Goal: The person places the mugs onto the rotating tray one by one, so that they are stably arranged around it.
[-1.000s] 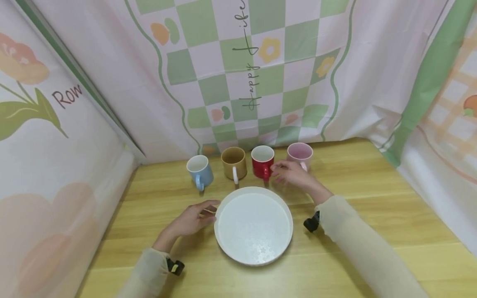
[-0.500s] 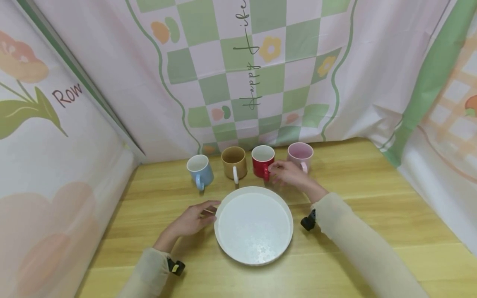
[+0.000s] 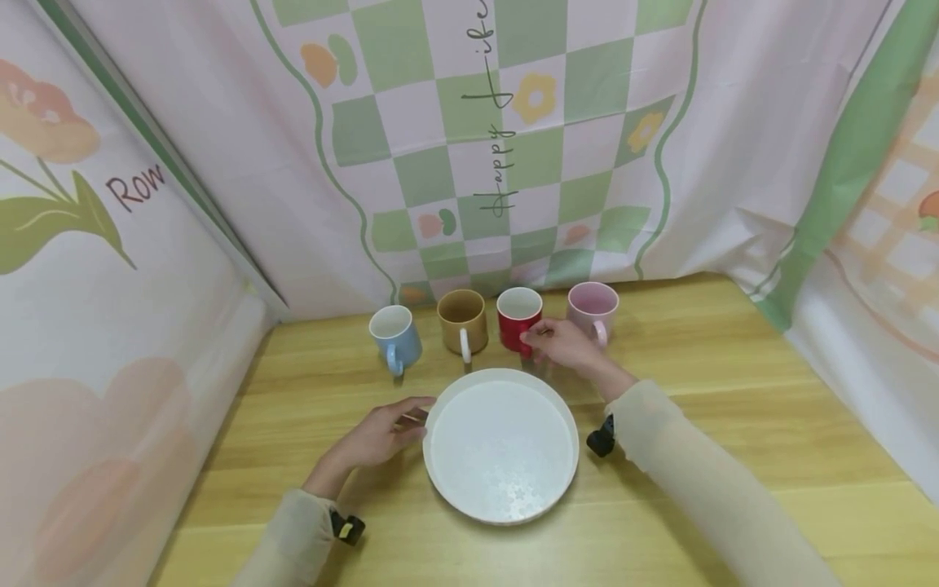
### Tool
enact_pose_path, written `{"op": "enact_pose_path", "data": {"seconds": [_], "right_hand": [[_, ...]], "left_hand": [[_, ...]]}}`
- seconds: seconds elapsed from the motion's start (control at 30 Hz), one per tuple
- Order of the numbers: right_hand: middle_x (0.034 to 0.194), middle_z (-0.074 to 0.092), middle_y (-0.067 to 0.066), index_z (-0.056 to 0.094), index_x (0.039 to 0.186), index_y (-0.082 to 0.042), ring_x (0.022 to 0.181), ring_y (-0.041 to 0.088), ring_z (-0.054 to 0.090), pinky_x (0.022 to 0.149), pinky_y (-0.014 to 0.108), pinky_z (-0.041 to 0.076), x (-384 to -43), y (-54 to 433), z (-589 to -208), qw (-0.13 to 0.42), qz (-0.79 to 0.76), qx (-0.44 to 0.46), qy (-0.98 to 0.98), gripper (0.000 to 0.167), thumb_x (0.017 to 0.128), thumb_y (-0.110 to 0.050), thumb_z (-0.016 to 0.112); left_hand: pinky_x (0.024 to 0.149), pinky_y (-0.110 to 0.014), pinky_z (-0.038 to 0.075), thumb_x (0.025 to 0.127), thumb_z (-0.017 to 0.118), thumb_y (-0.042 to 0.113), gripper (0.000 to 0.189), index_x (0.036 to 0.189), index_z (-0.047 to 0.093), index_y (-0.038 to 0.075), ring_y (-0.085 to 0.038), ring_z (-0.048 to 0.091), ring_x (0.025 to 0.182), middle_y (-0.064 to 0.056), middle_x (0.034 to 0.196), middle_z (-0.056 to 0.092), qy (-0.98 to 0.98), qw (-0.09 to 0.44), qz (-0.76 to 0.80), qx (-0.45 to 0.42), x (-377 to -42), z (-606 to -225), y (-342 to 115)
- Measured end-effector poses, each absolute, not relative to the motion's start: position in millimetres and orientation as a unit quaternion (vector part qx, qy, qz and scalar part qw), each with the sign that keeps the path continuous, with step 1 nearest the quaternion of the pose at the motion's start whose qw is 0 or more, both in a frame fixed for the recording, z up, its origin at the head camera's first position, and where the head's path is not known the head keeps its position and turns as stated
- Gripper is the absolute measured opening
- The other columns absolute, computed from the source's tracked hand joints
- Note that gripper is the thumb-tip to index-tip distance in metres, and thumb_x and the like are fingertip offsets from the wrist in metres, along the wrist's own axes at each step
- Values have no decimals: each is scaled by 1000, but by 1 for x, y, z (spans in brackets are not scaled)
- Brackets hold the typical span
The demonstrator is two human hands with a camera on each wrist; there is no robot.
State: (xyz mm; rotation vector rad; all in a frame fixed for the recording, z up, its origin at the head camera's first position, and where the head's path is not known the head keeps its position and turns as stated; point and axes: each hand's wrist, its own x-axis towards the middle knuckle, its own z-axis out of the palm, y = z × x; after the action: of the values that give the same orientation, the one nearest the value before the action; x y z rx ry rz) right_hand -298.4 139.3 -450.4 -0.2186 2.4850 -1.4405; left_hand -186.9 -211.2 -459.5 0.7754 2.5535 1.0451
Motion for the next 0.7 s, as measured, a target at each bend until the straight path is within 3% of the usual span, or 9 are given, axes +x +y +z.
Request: {"op": "enact_pose_path", "data": {"seconds": [0.43,0.7], "right_hand": [[94,70,18,62,113,-6,85,39,67,74,49,60,-298,136,-452,113,-479,-51,869,31,98,-33,65],[105,71,24,61,121,-4,91,39,69,72,42,61,-296,140,-450,103,-459,-56,881,34,99,-30,61]], "left_hand": [[101,-47,54,102,56,14,46,147,46,6,-34,64,120,-19,132,64,882,141,361,269,-186,-460,-210],[101,-46,54,102,56,14,46,147,46,6,-33,64,120,-18,133,63,881,138,363,271,-187,-460,-211]]}}
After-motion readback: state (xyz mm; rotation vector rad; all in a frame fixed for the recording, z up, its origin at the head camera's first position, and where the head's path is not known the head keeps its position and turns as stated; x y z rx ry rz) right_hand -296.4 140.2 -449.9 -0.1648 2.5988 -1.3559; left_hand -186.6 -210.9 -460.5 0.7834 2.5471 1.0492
